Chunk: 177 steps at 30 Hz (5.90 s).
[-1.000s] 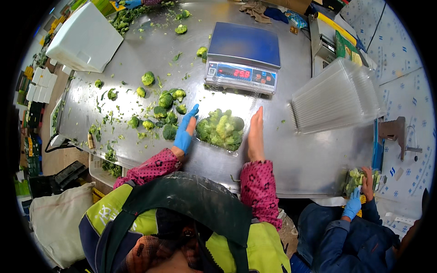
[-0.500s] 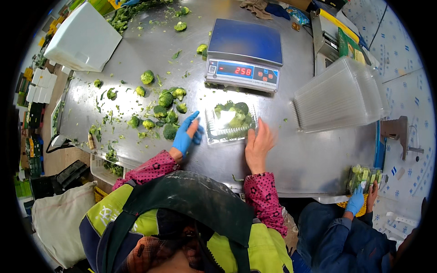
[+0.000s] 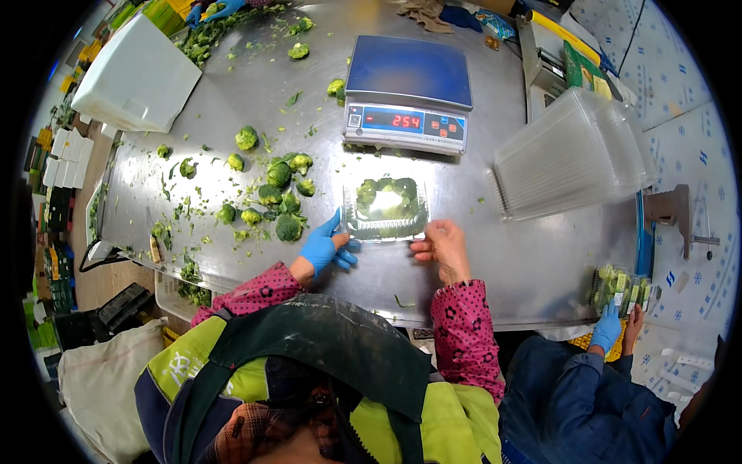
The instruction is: The person packs broccoli florets into plastic containers by hand, weighing them on a digital scale to reach a target weight before placing the containers aside.
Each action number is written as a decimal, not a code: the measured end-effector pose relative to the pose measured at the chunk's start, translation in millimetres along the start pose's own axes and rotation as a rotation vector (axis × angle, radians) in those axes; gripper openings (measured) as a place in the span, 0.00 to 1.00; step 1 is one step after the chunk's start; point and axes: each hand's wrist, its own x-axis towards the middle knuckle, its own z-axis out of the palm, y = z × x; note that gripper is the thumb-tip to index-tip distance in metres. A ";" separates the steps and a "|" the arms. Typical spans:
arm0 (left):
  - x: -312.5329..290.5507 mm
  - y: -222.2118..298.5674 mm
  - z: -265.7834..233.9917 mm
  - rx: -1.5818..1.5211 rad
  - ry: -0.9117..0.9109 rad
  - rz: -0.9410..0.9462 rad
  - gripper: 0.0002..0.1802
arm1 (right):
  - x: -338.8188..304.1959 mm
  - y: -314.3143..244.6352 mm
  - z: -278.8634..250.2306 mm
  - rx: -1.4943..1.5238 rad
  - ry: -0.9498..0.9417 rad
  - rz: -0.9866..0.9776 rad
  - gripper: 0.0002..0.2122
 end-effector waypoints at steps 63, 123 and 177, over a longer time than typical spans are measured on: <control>-25.0 -6.8 -83.6 0.158 -0.265 -0.036 0.16 | -41.0 24.0 25.7 0.107 0.123 0.012 0.10; -36.5 -56.9 -25.6 0.149 -0.074 0.171 0.15 | -75.8 -255.8 -174.1 -0.844 0.542 -0.684 0.11; 70.8 154.3 -268.7 1.445 0.047 0.428 0.86 | 65.1 -40.9 298.7 -1.270 -0.134 -0.193 0.78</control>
